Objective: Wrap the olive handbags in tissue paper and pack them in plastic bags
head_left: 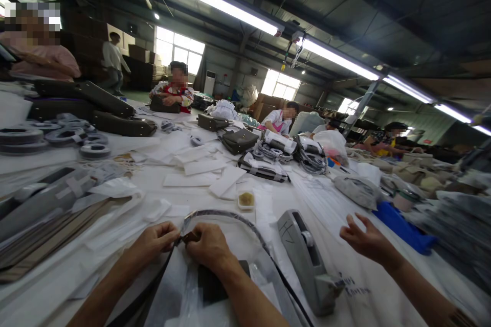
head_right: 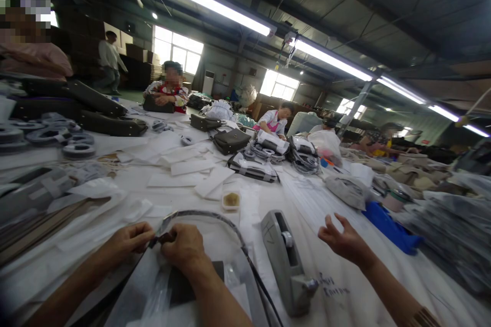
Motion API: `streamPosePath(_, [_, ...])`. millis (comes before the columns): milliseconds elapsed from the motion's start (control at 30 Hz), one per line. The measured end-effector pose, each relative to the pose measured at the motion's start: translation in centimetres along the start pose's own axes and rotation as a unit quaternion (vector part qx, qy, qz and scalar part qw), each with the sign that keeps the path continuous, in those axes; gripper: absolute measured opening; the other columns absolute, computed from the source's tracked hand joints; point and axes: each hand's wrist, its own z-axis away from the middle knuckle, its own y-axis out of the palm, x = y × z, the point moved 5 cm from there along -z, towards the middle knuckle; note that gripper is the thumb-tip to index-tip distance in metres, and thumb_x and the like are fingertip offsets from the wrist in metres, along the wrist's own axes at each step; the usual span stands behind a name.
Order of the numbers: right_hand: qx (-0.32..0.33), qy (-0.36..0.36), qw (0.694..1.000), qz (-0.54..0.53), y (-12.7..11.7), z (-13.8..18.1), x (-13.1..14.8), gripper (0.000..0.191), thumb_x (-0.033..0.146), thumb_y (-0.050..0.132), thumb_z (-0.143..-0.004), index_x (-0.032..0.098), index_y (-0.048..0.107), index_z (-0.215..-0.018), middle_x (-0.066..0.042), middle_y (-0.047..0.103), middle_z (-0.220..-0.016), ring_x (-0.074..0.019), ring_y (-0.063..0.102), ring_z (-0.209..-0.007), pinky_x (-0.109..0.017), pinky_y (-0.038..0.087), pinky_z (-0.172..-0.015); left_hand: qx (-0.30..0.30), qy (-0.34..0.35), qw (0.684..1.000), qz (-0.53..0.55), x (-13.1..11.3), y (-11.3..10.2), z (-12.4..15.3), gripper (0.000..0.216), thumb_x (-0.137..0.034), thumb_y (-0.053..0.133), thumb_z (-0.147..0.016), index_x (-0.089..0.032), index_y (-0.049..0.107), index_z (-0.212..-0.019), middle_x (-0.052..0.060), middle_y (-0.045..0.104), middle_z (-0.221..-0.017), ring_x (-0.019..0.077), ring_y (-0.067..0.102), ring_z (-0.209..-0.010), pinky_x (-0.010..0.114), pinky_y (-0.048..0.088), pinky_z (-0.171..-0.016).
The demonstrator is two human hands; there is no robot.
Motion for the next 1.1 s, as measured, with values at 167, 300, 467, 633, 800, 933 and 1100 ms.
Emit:
streamPosePath(167, [-0.089,-0.021,0.995,-0.034,-2.4,0.4,0.3,0.02,0.017,0.066,-0.067,0.025,0.076,-0.082,-0.001,0.076,-0.081,-0.0196,0.068,-0.079,-0.027,0.045,-0.071,0.006,-0.012,1.0,0.019,0.9,-0.1,-0.4,0.048,-0.063,0.067,-0.054,-0.021,0.044,-0.057,-0.007,0.037,-0.049,0.0088,0.03,-0.049,0.024,0.023,-0.05])
streamPosePath(300, [-0.057,-0.036,0.976,-0.209,-2.3,0.6,0.6,0.011,0.031,0.069,-0.074,0.024,0.077,-0.08,0.001,0.071,-0.068,-0.0169,0.063,-0.064,-0.026,0.044,-0.06,-0.018,-0.015,0.998,0.051,2.0,-0.7,-0.9,0.046,-0.061,0.067,-0.057,-0.02,0.048,-0.06,-0.007,0.04,-0.049,0.0093,0.033,-0.048,0.023,0.025,-0.05])
streamPosePath(467, [-0.027,-0.068,0.903,-0.424,-0.5,0.4,1.5,0.019,0.038,0.077,-0.069,0.021,0.078,-0.078,-0.001,0.073,-0.075,-0.0179,0.064,-0.074,-0.027,0.047,-0.069,-0.033,-0.006,0.994,0.106,2.0,-0.7,-0.2,0.028,-0.041,0.067,-0.058,-0.017,0.056,-0.066,-0.004,0.051,-0.056,0.0096,0.041,-0.052,0.022,0.031,-0.054])
streamPosePath(633, [0.058,-0.08,0.859,-0.502,1.4,0.2,2.0,0.024,0.041,0.076,-0.07,0.018,0.076,-0.078,-0.001,0.07,-0.069,-0.0144,0.059,-0.063,-0.026,0.046,-0.061,-0.055,-0.021,0.994,0.092,2.2,-0.8,0.2,0.028,-0.039,0.068,-0.061,-0.015,0.064,-0.076,0.0,0.062,-0.066,0.0129,0.051,-0.059,0.025,0.037,-0.058])
streamPosePath(800, [0.068,-0.07,0.887,-0.452,2.2,-0.1,1.5,0.027,0.044,0.075,-0.07,0.018,0.077,-0.079,0.0,0.065,-0.065,-0.0122,0.053,-0.057,-0.025,0.042,-0.057,-0.091,-0.02,0.991,0.096,2.2,-1.2,0.4,0.04,-0.051,0.065,-0.066,-0.014,0.066,-0.082,0.001,0.062,-0.07,0.0144,0.053,-0.061,0.025,0.038,-0.057])
streamPosePath(933, [0.073,-0.056,0.915,-0.394,2.5,-0.2,1.3,0.02,0.038,0.072,-0.07,0.019,0.075,-0.073,0.001,0.063,-0.063,-0.0127,0.051,-0.057,-0.025,0.04,-0.057,-0.098,-0.005,0.993,0.068,1.2,-0.9,1.0,0.034,-0.049,0.064,-0.071,-0.016,0.065,-0.077,-0.003,0.054,-0.062,0.0117,0.045,-0.055,0.023,0.031,-0.05])
streamPosePath(1100, [0.082,-0.037,0.923,-0.373,3.0,-0.5,0.9,0.027,0.043,0.072,-0.069,0.017,0.067,-0.07,0.003,0.057,-0.056,-0.0101,0.045,-0.05,-0.023,0.033,-0.049,-0.106,0.08,0.991,-0.01,-0.8,-0.4,1.5,0.023,-0.039,0.066,-0.072,-0.016,0.066,-0.074,0.001,0.058,-0.073,0.015,0.053,-0.065,0.027,0.043,-0.06])
